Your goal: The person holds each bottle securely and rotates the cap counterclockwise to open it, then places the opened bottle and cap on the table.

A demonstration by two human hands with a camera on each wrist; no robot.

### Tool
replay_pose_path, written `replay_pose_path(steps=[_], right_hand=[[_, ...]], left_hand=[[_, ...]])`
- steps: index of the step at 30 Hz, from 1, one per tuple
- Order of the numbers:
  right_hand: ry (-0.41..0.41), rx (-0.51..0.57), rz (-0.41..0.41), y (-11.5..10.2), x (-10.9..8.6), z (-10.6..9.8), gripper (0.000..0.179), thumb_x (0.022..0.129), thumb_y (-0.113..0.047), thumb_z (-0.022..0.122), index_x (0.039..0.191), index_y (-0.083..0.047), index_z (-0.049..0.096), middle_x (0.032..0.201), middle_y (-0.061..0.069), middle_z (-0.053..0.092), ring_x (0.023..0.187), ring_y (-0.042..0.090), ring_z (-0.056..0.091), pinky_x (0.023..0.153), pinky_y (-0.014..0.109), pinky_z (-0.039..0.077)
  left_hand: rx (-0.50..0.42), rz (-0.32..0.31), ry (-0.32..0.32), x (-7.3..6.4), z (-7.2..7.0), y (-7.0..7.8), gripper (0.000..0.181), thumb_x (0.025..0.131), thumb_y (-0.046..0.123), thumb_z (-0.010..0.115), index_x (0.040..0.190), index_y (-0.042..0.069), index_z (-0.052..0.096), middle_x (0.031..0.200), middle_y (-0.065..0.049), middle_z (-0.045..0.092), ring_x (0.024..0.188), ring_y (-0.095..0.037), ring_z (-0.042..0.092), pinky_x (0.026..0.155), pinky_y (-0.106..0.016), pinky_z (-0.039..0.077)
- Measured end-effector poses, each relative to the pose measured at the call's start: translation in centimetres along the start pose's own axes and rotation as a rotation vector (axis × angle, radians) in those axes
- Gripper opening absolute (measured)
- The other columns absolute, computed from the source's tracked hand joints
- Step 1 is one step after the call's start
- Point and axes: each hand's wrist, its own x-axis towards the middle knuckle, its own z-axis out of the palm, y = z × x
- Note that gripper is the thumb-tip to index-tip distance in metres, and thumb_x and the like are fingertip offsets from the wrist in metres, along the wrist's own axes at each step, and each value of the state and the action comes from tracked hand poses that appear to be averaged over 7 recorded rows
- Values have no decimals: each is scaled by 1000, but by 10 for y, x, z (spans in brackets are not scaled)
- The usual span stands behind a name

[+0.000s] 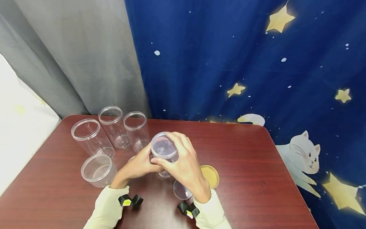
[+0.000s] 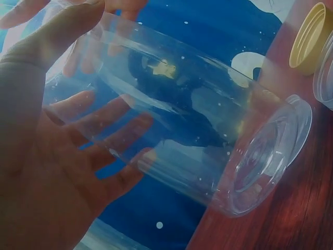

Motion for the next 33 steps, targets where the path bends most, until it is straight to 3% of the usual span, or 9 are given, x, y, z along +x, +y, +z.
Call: replay_pose_path(steps=[8, 17, 27, 33], right_hand=[[17, 32, -25, -1, 0, 2, 71, 68, -34, 92, 131, -19, 62, 131, -3, 60, 121, 14, 55, 96, 31, 48], [-26, 101, -84, -6, -1, 5, 60, 70, -31, 90, 125, -21, 68, 131, 0, 60, 121, 17, 54, 93, 34, 47], [-73, 281, -227, 0, 2, 6, 50, 70, -21, 89, 117, -14, 73, 128, 8, 61, 118, 23, 54, 96, 34, 47], [-147, 372, -267, 4, 2, 5, 48, 69, -14, 87, 114, -10, 74, 126, 11, 62, 116, 25, 54, 96, 33, 46]], left_hand=[[-38, 32, -29, -3, -3, 0, 91, 74, 18, 84, 149, 23, 34, 132, 0, 59, 118, -16, 56, 106, -40, 43], [-95, 99, -72, -4, -7, -6, 89, 70, 12, 82, 147, 22, 38, 130, -1, 59, 114, -18, 59, 100, -33, 47], [-178, 142, -198, -4, -10, -7, 94, 70, 13, 81, 150, 23, 33, 135, -3, 56, 113, -20, 59, 97, -32, 49], [-218, 162, -278, -2, -9, -7, 91, 74, 17, 84, 150, 21, 33, 139, -3, 54, 118, -20, 57, 101, -33, 48]])
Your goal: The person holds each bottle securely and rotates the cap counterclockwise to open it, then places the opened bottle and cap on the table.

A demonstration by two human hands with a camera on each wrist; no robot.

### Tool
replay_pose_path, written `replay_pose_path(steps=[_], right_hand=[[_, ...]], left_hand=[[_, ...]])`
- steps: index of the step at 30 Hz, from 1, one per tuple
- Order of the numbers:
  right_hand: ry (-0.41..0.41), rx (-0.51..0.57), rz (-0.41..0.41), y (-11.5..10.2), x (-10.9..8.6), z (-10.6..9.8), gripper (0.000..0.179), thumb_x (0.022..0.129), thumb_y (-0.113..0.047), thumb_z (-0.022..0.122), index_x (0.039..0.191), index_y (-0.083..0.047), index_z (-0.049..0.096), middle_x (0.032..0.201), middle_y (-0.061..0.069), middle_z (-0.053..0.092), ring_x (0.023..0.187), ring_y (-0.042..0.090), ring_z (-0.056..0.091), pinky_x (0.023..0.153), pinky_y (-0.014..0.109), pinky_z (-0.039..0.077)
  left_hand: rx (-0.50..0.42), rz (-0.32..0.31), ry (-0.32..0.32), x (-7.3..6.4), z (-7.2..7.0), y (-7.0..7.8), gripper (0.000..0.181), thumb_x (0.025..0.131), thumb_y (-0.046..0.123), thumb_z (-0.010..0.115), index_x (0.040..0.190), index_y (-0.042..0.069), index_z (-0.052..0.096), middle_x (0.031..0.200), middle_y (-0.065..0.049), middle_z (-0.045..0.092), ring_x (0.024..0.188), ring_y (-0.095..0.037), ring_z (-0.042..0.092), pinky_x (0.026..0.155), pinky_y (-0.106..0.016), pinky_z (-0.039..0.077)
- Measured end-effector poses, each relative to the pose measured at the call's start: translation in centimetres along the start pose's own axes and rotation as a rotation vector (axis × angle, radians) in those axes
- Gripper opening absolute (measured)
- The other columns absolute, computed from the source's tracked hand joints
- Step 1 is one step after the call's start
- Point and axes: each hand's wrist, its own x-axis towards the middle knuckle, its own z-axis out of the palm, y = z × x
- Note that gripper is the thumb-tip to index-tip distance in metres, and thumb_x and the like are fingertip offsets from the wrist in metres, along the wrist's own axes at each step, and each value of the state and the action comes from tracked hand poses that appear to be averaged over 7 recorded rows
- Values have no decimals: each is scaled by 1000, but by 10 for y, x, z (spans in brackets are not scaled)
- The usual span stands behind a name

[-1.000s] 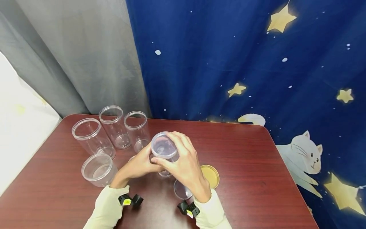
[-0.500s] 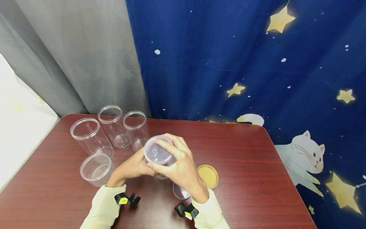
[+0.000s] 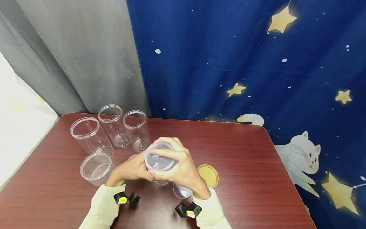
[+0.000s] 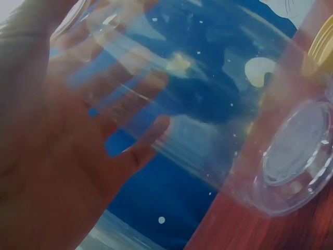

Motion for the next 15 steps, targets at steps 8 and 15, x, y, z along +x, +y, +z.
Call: replay_pose_path(steps=[8, 15], right_hand=[[-81, 59, 11, -2, 1, -3, 49, 65, -10, 90, 112, -10, 75, 122, 9, 64, 116, 23, 53, 95, 33, 47], [28, 38, 65, -2, 1, 0, 47, 69, -7, 87, 113, -10, 73, 122, 10, 62, 116, 25, 52, 94, 32, 46]], left_hand=[[43, -1, -71, -1, 0, 2, 75, 73, 19, 82, 140, 16, 47, 127, -2, 61, 112, -18, 60, 98, -33, 49], [57, -54, 0, -3, 1, 5, 81, 72, 17, 86, 141, 16, 43, 128, -3, 61, 115, -18, 60, 101, -34, 47]])
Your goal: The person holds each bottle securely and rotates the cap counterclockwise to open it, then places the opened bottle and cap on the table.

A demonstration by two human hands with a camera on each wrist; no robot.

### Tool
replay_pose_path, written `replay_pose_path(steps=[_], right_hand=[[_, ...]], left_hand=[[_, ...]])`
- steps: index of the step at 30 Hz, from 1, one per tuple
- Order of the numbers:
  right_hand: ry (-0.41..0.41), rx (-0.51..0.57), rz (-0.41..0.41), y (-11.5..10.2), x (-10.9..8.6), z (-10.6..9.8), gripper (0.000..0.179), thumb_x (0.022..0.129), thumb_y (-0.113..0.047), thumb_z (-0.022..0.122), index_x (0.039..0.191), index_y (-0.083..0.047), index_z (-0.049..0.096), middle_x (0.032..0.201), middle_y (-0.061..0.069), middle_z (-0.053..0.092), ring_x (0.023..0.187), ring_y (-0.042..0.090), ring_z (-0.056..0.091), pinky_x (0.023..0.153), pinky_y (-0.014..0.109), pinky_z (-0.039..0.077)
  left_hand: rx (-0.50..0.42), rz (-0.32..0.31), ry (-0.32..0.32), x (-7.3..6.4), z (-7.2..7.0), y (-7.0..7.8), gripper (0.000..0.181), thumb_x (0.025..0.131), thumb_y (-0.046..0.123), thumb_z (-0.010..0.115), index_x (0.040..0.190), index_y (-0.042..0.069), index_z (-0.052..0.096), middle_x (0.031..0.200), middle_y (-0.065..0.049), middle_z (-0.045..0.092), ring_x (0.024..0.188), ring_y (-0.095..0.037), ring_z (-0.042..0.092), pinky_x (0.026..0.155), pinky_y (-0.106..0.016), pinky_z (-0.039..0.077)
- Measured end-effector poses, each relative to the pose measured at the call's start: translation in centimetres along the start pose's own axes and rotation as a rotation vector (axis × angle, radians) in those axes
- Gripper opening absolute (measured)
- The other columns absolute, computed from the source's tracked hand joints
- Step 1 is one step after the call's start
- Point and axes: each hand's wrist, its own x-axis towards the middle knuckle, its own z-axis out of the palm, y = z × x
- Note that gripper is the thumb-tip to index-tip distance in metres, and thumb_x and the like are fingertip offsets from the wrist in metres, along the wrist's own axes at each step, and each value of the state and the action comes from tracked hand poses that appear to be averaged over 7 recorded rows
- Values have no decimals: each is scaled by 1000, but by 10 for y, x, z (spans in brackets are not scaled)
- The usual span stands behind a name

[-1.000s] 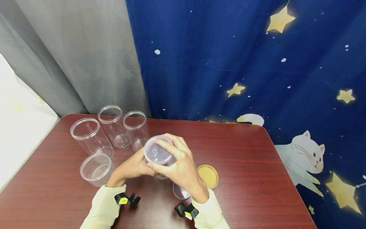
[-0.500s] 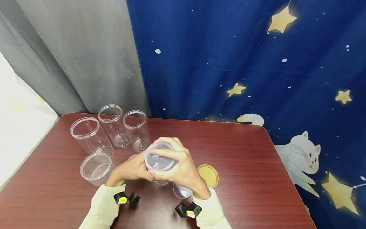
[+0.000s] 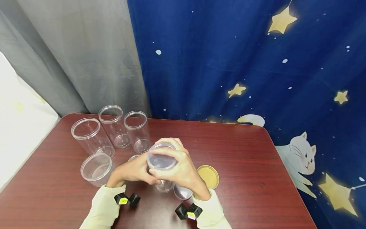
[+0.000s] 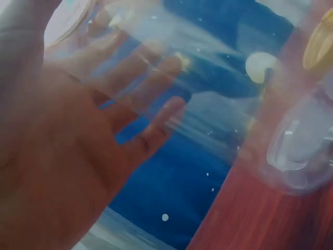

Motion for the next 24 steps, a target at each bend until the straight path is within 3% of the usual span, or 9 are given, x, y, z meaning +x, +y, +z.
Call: replay_pose_path(steps=[6, 11, 15, 20, 24], right_hand=[[243, -84, 148, 4, -2, -1, 47, 70, -7, 88, 115, -10, 73, 125, 7, 62, 119, 24, 50, 92, 29, 44], [343, -105, 192, 6, -1, 4, 48, 70, -5, 88, 115, -9, 73, 124, 8, 63, 119, 25, 50, 93, 27, 43], [359, -172, 160, 4, -1, 7, 48, 68, -11, 90, 113, -11, 74, 123, 6, 64, 119, 23, 50, 93, 27, 43], [333, -206, 101, 4, -2, 7, 51, 67, -15, 91, 114, -13, 74, 121, 4, 66, 115, 23, 53, 93, 29, 42], [301, -186, 129, 3, -2, 4, 70, 65, -14, 90, 130, -15, 65, 120, 3, 67, 112, 21, 57, 90, 31, 44]], left_hand=[[79, -49, 203, 2, 5, -1, 102, 70, 11, 90, 149, 11, 26, 144, -12, 51, 132, -25, 48, 110, -37, 40], [196, -59, 337, 17, 24, 0, 119, 58, 22, 97, 152, 15, 25, 144, -6, 51, 128, -19, 52, 107, -38, 43], [213, -39, 417, 25, 35, 0, 117, 57, 22, 98, 149, 15, 27, 139, -6, 55, 120, -17, 57, 102, -37, 47], [212, -58, 459, 25, 39, -2, 86, 62, 18, 90, 135, 15, 44, 120, -2, 65, 102, -15, 64, 89, -33, 53], [199, -76, 453, 23, 38, -3, 82, 60, 18, 89, 131, 18, 48, 113, 0, 67, 98, -15, 65, 85, -32, 54]])
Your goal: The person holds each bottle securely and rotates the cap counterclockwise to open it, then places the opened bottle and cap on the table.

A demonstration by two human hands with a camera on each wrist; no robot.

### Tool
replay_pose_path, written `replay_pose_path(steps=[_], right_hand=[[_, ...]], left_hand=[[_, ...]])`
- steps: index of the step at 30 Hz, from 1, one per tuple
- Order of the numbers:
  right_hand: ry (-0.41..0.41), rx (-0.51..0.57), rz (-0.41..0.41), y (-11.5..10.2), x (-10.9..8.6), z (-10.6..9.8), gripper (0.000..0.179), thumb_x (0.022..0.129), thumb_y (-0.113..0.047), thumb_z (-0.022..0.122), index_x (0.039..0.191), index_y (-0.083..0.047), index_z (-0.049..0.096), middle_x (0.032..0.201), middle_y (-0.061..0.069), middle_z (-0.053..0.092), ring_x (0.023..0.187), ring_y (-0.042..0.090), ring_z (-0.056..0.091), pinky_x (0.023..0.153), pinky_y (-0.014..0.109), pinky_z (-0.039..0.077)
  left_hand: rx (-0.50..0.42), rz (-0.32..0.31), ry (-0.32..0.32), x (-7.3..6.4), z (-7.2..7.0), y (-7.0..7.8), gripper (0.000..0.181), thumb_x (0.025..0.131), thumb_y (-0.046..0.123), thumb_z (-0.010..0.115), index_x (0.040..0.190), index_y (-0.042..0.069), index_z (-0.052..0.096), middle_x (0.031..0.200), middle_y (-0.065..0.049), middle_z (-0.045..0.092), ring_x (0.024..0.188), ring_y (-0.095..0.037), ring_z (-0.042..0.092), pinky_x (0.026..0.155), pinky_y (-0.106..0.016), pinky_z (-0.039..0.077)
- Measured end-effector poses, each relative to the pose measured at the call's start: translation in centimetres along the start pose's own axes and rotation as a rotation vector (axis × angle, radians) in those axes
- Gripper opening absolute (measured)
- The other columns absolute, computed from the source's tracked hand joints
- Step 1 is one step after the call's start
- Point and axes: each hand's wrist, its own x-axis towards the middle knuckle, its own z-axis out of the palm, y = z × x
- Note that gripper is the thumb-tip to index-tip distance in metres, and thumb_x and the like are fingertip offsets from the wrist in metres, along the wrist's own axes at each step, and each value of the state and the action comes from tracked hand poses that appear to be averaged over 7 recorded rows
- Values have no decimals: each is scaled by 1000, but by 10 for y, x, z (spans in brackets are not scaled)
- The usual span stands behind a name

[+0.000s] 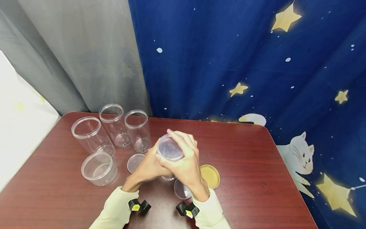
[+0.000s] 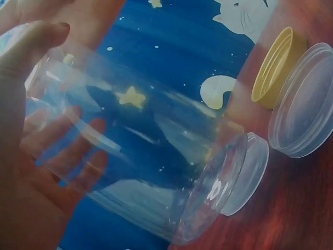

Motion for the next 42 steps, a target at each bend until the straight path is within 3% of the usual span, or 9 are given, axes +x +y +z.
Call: replay_pose_path(steps=[4, 9, 15, 20, 23, 28, 35, 39, 42], right_hand=[[-97, 66, 73, -1, 0, -7, 96, 64, -12, 89, 148, -20, 44, 121, 4, 66, 110, 19, 61, 91, 30, 47], [-259, 232, 109, -2, 2, -14, 106, 65, -2, 87, 152, -20, 31, 125, 10, 63, 113, 23, 60, 100, 31, 45], [-378, 278, 114, -2, 4, -19, 102, 66, -1, 87, 150, -15, 31, 131, 9, 59, 119, 22, 57, 105, 31, 41], [-420, 240, 108, 1, 6, -20, 88, 68, -8, 88, 143, -16, 42, 139, 2, 53, 125, 22, 52, 105, 32, 40], [-394, 172, 91, 4, 6, -21, 91, 67, -13, 91, 144, -15, 43, 145, 0, 47, 129, 21, 48, 107, 30, 38], [-273, -9, 71, 0, 6, -20, 91, 66, -20, 93, 145, -19, 47, 147, 3, 41, 133, 20, 42, 107, 35, 35], [-108, -336, 24, -15, 1, -11, 75, 64, -37, 93, 131, -21, 63, 136, 11, 49, 120, 24, 47, 95, 41, 44], [-39, -497, -8, -17, -1, -6, 70, 63, -48, 90, 125, -22, 69, 127, 8, 58, 110, 23, 53, 84, 40, 50], [-12, -519, -14, -17, -1, -5, 67, 63, -48, 90, 122, -22, 71, 122, 5, 63, 106, 21, 56, 79, 39, 51]], left_hand=[[-76, 30, -82, 0, -3, 0, 96, 61, 14, 89, 144, 24, 42, 121, 1, 65, 105, -14, 63, 92, -34, 52], [-218, 63, -205, -1, -9, -1, 93, 64, 10, 88, 144, 23, 43, 125, -1, 63, 110, -20, 61, 98, -36, 49], [-270, 29, -281, -2, -18, -2, 89, 65, 11, 90, 141, 19, 45, 126, -10, 62, 113, -32, 60, 100, -39, 47], [-232, 54, -283, -2, -23, -3, 92, 65, 12, 91, 143, 18, 43, 127, -7, 61, 114, -28, 59, 101, -39, 46], [-182, 51, -230, -2, -24, -4, 93, 65, 14, 92, 143, 19, 42, 125, -2, 61, 112, -20, 59, 100, -37, 46], [-136, -4, -111, 0, -23, -3, 92, 65, 16, 92, 142, 19, 42, 124, -1, 61, 110, -18, 60, 98, -38, 48], [23, -14, 44, 4, -16, -2, 84, 65, 17, 92, 134, 13, 45, 119, -7, 65, 106, -19, 64, 91, -40, 52], [68, -27, 67, 3, -14, -2, 82, 66, 20, 91, 133, 13, 46, 118, -7, 66, 104, -19, 65, 89, -40, 53], [59, -23, 53, 2, -13, -2, 80, 67, 20, 90, 134, 13, 45, 119, -6, 65, 105, -19, 64, 90, -40, 53]])
